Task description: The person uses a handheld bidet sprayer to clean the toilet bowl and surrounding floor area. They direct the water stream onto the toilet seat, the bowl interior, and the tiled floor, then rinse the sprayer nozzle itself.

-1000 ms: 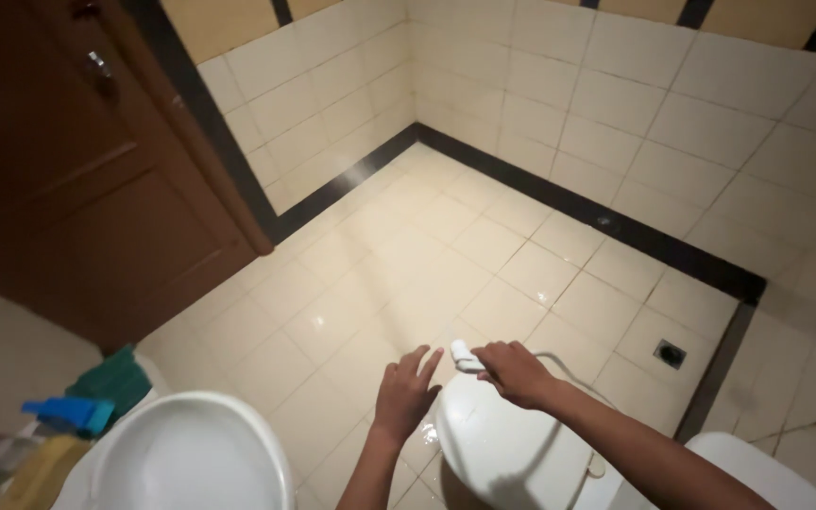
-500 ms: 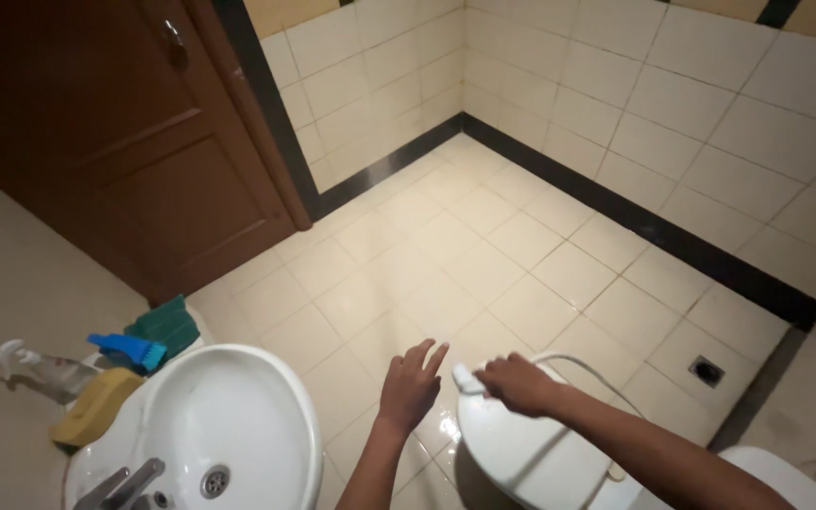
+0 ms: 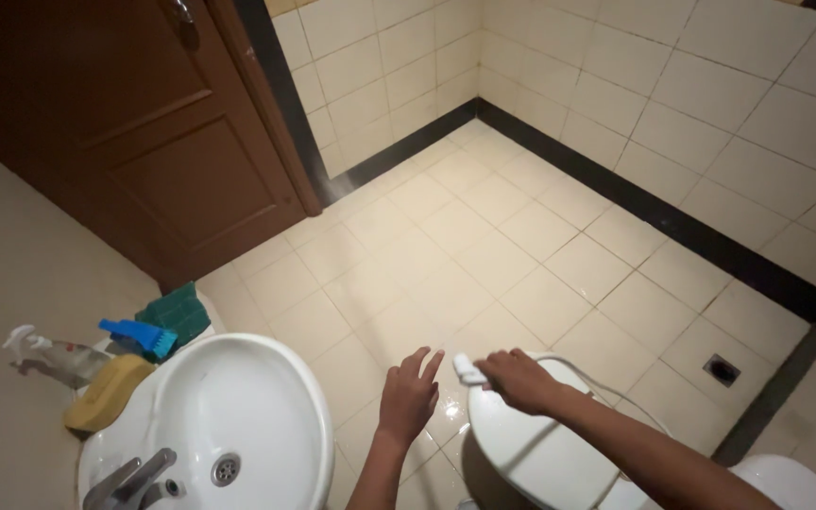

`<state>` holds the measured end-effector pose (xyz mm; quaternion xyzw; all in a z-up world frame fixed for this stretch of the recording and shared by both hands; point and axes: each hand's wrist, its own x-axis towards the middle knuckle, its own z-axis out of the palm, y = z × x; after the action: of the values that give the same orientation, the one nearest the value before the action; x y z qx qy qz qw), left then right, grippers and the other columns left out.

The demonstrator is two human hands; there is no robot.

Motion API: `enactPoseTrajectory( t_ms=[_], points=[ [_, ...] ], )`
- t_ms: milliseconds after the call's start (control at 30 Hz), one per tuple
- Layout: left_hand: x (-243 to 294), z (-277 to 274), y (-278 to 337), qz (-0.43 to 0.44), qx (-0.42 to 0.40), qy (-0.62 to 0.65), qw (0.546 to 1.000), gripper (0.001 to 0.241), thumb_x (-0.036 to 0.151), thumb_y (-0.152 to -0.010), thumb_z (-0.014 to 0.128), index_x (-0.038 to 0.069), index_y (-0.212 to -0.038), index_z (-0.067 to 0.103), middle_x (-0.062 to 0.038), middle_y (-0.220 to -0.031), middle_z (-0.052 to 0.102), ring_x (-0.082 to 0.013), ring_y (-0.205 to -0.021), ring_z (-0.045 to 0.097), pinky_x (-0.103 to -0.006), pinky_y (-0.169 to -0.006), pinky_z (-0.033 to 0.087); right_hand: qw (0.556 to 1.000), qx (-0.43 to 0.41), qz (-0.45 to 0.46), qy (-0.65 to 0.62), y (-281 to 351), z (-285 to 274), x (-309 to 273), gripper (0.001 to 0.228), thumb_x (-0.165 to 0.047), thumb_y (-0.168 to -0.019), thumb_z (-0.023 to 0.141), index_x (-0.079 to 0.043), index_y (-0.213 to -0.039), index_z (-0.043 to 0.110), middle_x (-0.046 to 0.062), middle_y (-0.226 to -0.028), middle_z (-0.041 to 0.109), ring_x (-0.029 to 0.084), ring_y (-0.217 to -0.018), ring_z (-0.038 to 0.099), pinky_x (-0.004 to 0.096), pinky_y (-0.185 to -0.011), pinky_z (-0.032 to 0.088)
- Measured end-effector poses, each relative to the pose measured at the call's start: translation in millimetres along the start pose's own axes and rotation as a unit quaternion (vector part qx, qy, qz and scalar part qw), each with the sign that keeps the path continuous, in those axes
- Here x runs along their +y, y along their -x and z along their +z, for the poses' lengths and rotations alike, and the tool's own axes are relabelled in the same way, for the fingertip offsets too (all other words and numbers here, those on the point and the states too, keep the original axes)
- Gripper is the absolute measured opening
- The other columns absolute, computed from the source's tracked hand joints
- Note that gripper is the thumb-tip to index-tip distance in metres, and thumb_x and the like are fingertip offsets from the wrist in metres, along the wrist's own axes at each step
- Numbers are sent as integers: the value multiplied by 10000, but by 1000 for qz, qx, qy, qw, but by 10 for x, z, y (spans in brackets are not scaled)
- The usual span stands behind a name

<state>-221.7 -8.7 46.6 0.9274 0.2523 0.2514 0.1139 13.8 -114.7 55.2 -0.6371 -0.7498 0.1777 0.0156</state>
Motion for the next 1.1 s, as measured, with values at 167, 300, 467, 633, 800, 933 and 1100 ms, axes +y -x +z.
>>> enactPoseTrajectory(
  t_ms=[167,300,467,633,800,933,1100],
  points=[
    [38,184,50,0,-6,11,1000,648,138,-801,788,123,-1408,563,-135,-1382,572,-288,-1180,578,-445,-843,465,998,50,36,-32,-3,-212,-19,404,-299,-973,615,-110,-1326,558,116,-1127,648,308,-1095,584,440,-977,420],
    [219,286,-104,18,-3,23,1000,634,147,-815,785,133,-1410,567,-128,-1375,577,-283,-1186,581,-449,-861,466,992,78,76,-57,117,-220,238,389,-269,-977,601,-110,-1329,565,124,-1130,653,328,-1071,579,460,-957,416],
    [485,286,-360,65,-10,34,997,627,130,-809,773,127,-1402,569,-135,-1378,577,-287,-1183,584,-450,-845,462,975,144,157,-69,360,-344,532,389,-306,-971,609,-125,-1312,568,116,-1115,661,335,-1053,595,468,-927,437],
    [716,420,-608,110,-2,49,993,619,121,-795,761,120,-1387,580,-132,-1384,582,-278,-1184,591,-442,-860,468,955,218,192,-62,693,-269,766,392,-293,-915,671,-126,-1266,616,133,-1092,693,372,-1009,624,497,-872,474],
    [921,314,-933,143,-12,27,989,620,126,-785,755,130,-1383,590,-121,-1380,587,-262,-1160,591,-437,-851,466,935,280,199,-95,875,-576,647,328,-226,-904,687,-84,-1196,647,161,-1021,709,391,-958,641,501,-834,481],
    [955,328,-1130,156,-7,23,987,621,134,-792,753,126,-1388,580,-121,-1385,583,-259,-1172,586,-437,-857,464,931,281,215,-93,947,-660,685,317,-216,-908,673,-85,-1195,645,157,-974,710,374,-949,644,487,-834,480],
    [937,461,-1157,149,-22,29,988,632,135,-795,745,136,-1402,566,-121,-1402,564,-259,-1186,573,-438,-857,465,930,210,284,-98,1021,-645,747,320,-255,-954,643,-132,-1249,629,132,-1037,704,359,-1009,628,480,-883,467]
  ],
)
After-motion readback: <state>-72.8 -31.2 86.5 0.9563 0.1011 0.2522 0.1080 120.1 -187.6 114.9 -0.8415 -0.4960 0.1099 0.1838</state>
